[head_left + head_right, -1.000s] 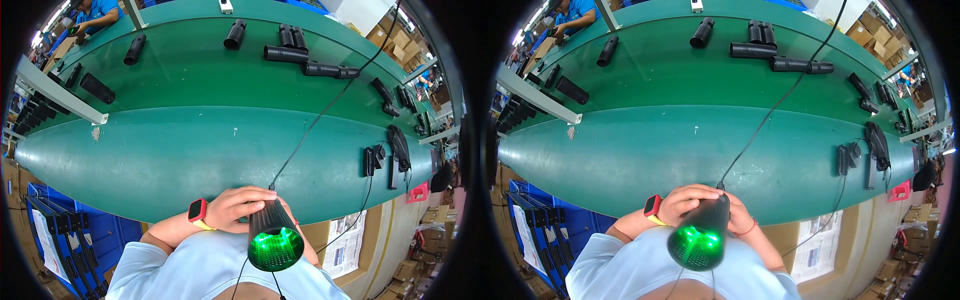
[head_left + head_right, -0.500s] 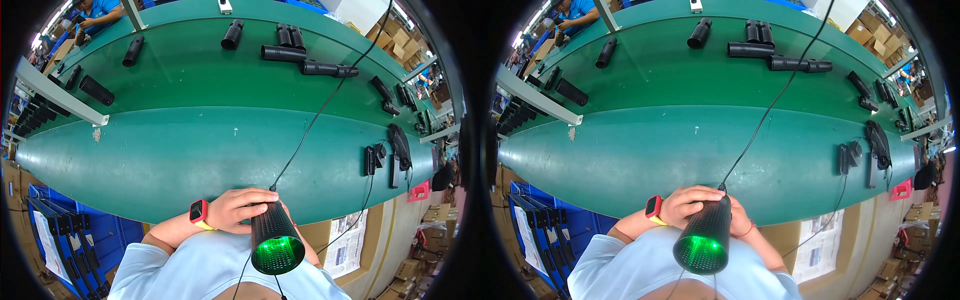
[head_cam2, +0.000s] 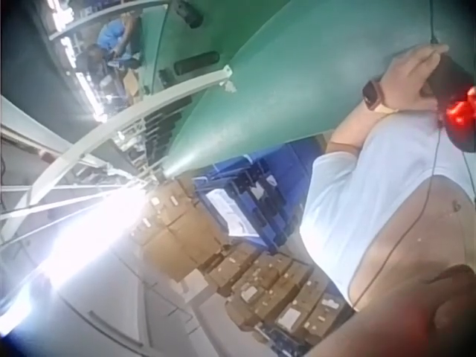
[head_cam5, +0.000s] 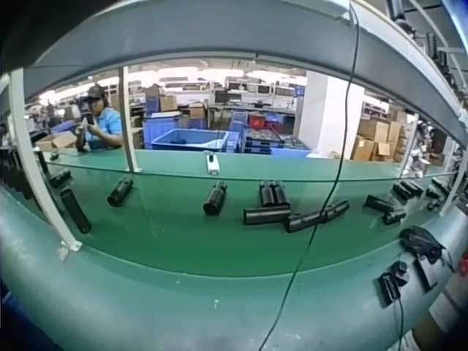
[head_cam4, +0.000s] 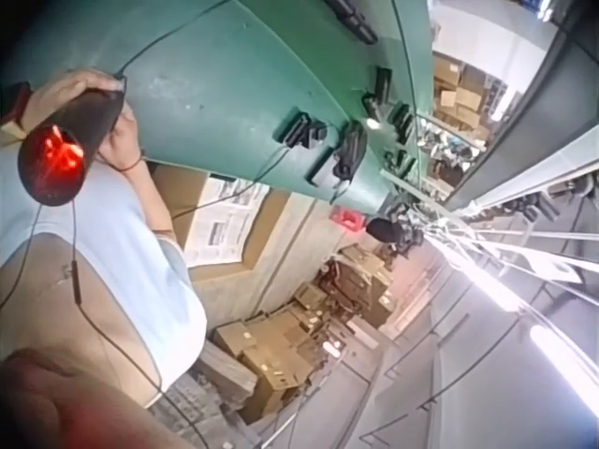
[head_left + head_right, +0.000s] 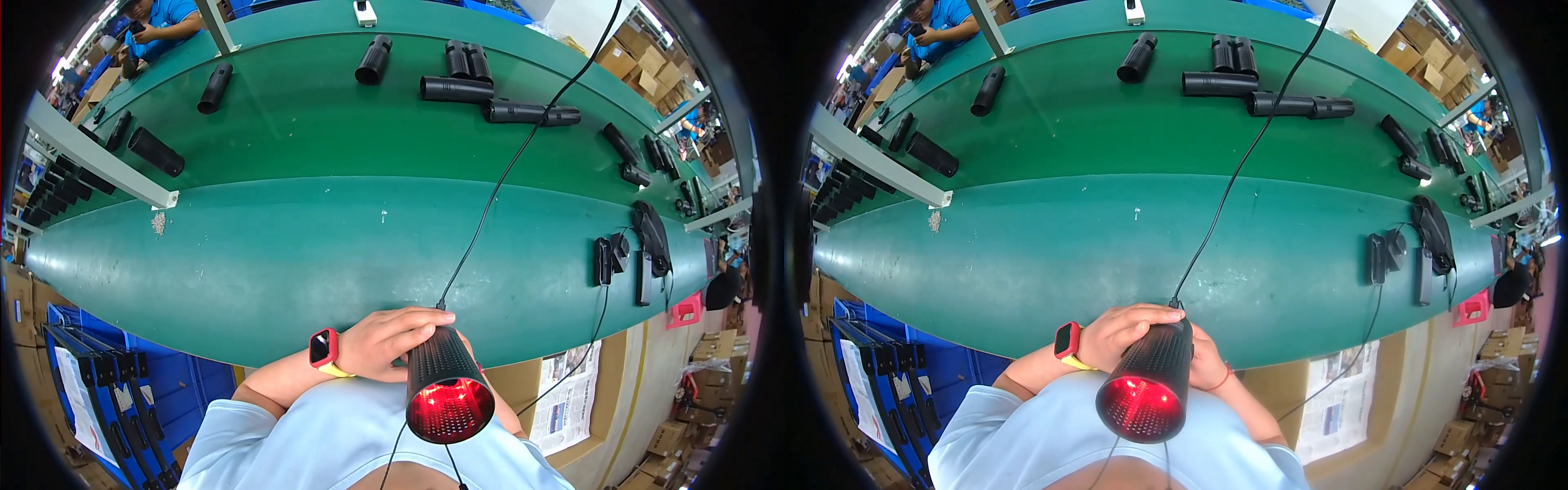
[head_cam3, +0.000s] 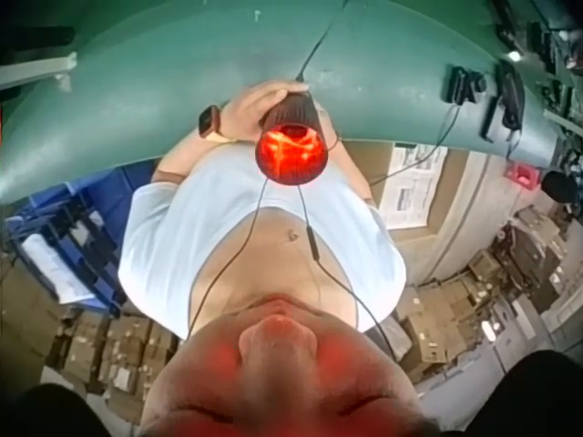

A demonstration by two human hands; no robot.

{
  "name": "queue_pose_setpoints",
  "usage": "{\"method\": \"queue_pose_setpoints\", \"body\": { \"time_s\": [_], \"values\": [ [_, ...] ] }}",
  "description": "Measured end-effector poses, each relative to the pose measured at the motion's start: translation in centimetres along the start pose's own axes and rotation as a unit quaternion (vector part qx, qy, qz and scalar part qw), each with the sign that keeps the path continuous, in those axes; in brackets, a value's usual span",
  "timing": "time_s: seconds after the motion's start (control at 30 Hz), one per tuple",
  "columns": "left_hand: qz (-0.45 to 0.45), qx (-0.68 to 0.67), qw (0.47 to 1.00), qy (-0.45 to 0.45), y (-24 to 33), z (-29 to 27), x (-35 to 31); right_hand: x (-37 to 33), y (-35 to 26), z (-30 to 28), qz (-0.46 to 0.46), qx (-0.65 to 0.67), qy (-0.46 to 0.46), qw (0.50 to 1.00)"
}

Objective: Testing the light indicators and electronic functionality of cylindrical components on a manufacturing line.

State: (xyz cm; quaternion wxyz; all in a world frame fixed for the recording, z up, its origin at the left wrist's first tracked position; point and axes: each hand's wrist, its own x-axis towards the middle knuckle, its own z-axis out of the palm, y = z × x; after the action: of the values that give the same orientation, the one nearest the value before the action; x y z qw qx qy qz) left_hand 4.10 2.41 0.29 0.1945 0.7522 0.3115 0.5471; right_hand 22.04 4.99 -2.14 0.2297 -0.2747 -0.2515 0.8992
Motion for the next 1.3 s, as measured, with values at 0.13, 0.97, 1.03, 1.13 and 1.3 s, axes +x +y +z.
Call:
{"method": "queue_pose_setpoints", "body": {
  "time_s": [0.13, 0.97, 1.03, 1.13, 1.3],
  "values": [
    [-0.046, -0.005, 0.998, -0.031, 0.4, -0.3, 0.0, 0.1, -0.4, 0.3, 0.028, 0.058, 0.006, 0.998],
    [-0.356, -0.592, 0.673, 0.264, 0.4, -0.3, 1.1, 1.3, -4.3, 4.0, -0.271, -0.082, -0.035, 0.958],
    [-0.365, -0.593, 0.667, 0.265, 0.2, -0.7, 1.4, 1.3, -4.6, 3.8, -0.293, -0.055, -0.053, 0.953],
    [-0.292, -0.658, 0.648, 0.248, -0.3, -1.9, 0.8, 0.6, -7.5, 2.4, -0.335, 0.105, -0.066, 0.934],
    [-0.296, -0.546, 0.734, 0.273, -0.4, -3.2, 0.9, -1.1, -9.4, 1.9, -0.428, -0.137, 0.102, 0.887]
  ]
}}
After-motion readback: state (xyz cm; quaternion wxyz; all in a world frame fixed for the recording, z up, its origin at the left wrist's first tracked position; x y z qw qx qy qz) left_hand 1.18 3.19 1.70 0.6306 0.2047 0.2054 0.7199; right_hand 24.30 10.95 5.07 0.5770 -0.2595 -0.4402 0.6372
